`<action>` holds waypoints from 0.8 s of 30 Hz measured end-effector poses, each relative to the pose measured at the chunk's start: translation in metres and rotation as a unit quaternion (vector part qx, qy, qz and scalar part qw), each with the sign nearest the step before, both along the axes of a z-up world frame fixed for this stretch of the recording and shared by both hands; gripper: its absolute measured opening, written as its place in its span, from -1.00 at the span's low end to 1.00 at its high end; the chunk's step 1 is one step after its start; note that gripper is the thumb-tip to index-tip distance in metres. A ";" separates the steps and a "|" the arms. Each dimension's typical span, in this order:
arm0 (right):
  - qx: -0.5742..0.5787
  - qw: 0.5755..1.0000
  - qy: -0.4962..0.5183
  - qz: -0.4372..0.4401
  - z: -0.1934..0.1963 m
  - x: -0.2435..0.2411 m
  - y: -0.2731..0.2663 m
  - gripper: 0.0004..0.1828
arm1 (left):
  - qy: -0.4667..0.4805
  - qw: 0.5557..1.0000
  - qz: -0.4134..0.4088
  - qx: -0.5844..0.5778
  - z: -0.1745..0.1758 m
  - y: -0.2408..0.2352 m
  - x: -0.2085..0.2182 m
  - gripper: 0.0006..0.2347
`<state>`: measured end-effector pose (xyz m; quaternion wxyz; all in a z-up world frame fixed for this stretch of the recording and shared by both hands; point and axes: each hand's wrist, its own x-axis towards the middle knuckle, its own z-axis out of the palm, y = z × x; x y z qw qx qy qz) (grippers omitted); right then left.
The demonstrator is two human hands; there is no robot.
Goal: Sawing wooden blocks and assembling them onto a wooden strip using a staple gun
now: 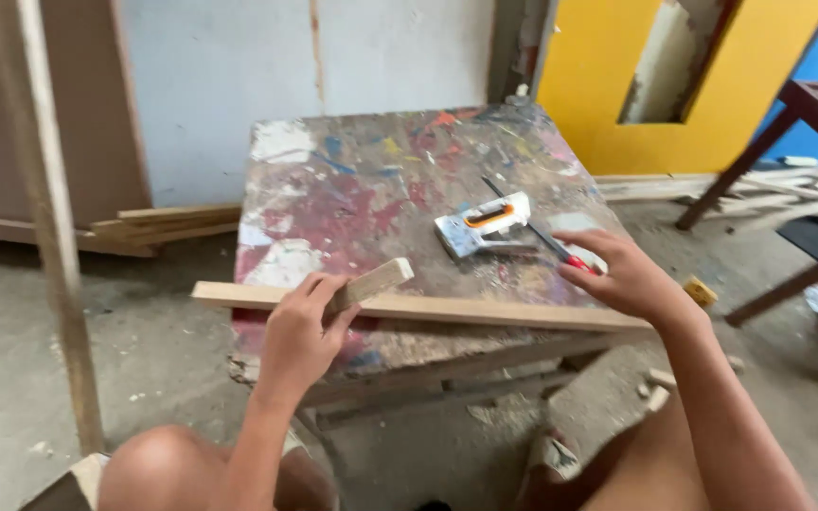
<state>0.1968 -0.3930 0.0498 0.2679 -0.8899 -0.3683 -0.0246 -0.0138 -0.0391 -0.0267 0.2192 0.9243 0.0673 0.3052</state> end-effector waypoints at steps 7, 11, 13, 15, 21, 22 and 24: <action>-0.018 0.996 -0.047 -0.078 -0.080 -0.002 -0.095 -0.35 | 0.139 0.972 -0.188 0.014 0.000 -0.091 0.102 -0.72; 0.149 0.975 -0.049 -0.155 -0.107 -0.004 -0.100 -0.39 | 0.191 0.954 -0.230 0.024 0.007 -0.153 0.147 -0.70; 0.224 0.953 -0.004 -0.202 -0.121 -0.010 -0.102 -0.46 | 0.228 0.939 -0.258 -0.007 0.015 -0.173 0.153 -0.69; 0.351 0.916 0.064 -0.185 -0.134 -0.005 -0.105 -0.49 | 0.259 0.928 -0.265 -0.038 0.016 -0.186 0.165 -0.67; 0.354 0.895 0.156 -0.222 -0.130 -0.015 -0.086 -0.40 | 0.285 0.920 -0.268 -0.023 0.023 -0.205 0.172 -0.70; 0.355 0.895 0.156 -0.223 -0.127 -0.014 -0.086 -0.40 | 0.286 0.919 -0.269 -0.023 0.027 -0.205 0.173 -0.70; 0.400 0.885 0.151 -0.187 -0.125 -0.016 -0.082 -0.33 | 0.305 0.916 -0.258 -0.026 0.032 -0.203 0.168 -0.70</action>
